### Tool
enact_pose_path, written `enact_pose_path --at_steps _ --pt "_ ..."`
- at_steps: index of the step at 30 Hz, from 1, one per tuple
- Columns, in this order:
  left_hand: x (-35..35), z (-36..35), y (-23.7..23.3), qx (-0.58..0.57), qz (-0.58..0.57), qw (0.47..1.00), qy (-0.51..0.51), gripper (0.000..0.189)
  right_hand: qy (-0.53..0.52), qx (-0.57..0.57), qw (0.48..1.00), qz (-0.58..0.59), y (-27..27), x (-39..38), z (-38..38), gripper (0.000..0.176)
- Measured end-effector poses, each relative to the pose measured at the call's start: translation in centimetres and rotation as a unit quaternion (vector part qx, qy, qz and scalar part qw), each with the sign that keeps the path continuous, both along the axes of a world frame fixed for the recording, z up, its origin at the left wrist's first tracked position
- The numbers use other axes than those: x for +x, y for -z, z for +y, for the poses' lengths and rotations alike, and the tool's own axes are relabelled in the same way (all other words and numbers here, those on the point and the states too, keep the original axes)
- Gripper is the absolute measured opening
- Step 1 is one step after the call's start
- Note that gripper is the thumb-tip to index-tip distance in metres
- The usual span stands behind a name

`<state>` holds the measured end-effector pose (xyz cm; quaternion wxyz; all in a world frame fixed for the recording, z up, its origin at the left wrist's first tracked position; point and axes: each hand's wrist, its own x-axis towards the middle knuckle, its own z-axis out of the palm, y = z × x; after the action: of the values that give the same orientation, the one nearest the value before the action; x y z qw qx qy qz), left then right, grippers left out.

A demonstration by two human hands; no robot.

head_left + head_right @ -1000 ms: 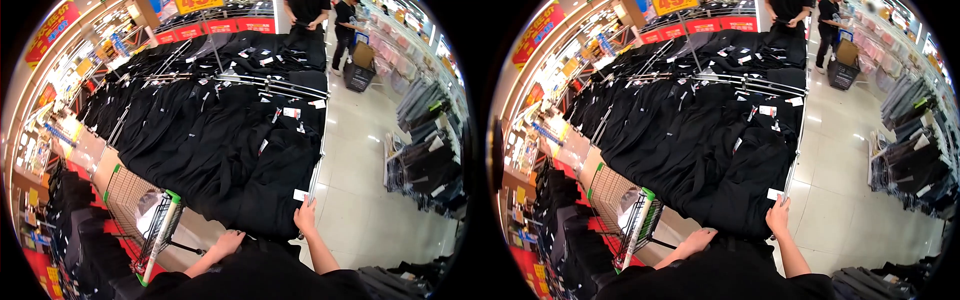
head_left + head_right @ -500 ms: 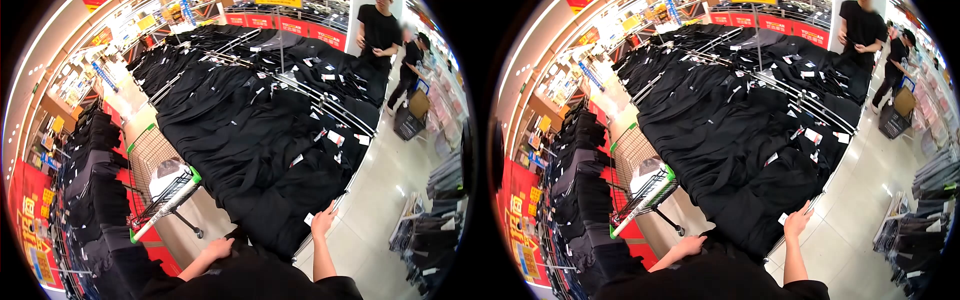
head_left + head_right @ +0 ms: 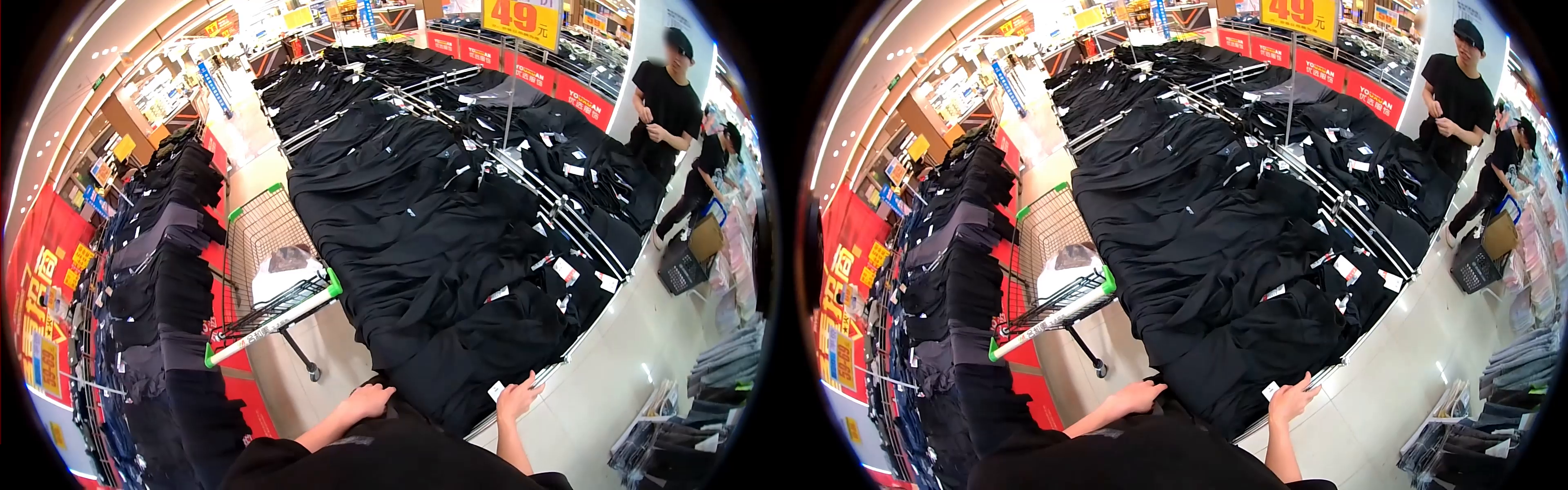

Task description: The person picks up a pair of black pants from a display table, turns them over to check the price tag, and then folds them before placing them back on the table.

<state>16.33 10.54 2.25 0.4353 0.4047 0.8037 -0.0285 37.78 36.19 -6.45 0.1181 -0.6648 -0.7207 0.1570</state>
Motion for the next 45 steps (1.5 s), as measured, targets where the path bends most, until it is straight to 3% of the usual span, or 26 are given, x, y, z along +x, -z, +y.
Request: enact_pose_path --at_steps 2,9,25,28,31,34,36,37,38,39,42,45 --pt "0.3 0.4 0.3 0.002 0.009 1.000 0.029 0.053 -0.001 -0.003 1.000 0.000 -0.3 -0.1 0.0 0.060" --pt "0.5 -1.4 2.2 0.025 -0.002 1.000 -0.006 0.057 0.002 0.014 0.999 0.039 0.0 0.2 -0.2 0.051" --pt "-0.1 -0.9 1.0 0.015 0.015 0.999 -0.028 0.054 0.008 -0.018 0.998 0.054 -0.8 0.1 -0.2 0.048" --pt "-0.9 -3.6 3.5 0.047 0.003 0.996 -0.071 0.051 0.016 -0.025 0.998 0.047 -0.6 0.1 -0.2 0.045" --pt "-1.9 -7.1 6.6 0.081 -0.033 0.973 -0.215 0.046 0.006 -0.031 0.998 0.057 -0.9 0.2 -0.2 0.044" --pt "-1.6 -13.5 13.5 0.111 -0.003 0.928 -0.355 0.039 -0.006 0.006 0.998 0.061 0.1 0.5 -0.2 0.046" --pt "-0.1 -19.1 18.8 0.000 0.068 0.927 -0.368 0.036 0.001 -0.003 0.998 0.059 -0.7 0.2 -0.3 0.044" --pt "0.5 -22.8 22.4 -0.062 0.039 0.942 -0.329 0.037 0.004 -0.014 0.998 0.057 -1.0 0.2 -0.3 0.043" --pt "2.2 -20.1 14.2 -0.217 -0.041 0.931 -0.290 0.039 0.010 -0.012 0.998 0.056 -1.0 0.2 -0.2 0.043" --pt "3.0 -19.9 12.0 -0.243 -0.089 0.931 -0.257 0.039 0.007 -0.012 0.998 0.055 -0.9 0.1 0.0 0.044" --pt "3.1 -21.4 13.3 -0.184 -0.120 0.953 -0.208 0.038 0.014 0.002 0.998 0.067 0.2 0.4 -0.3 0.047" --pt "-0.7 -18.5 14.4 -0.109 -0.113 0.975 -0.158 0.037 0.026 0.036 0.996 0.083 1.0 0.5 -0.2 0.050"
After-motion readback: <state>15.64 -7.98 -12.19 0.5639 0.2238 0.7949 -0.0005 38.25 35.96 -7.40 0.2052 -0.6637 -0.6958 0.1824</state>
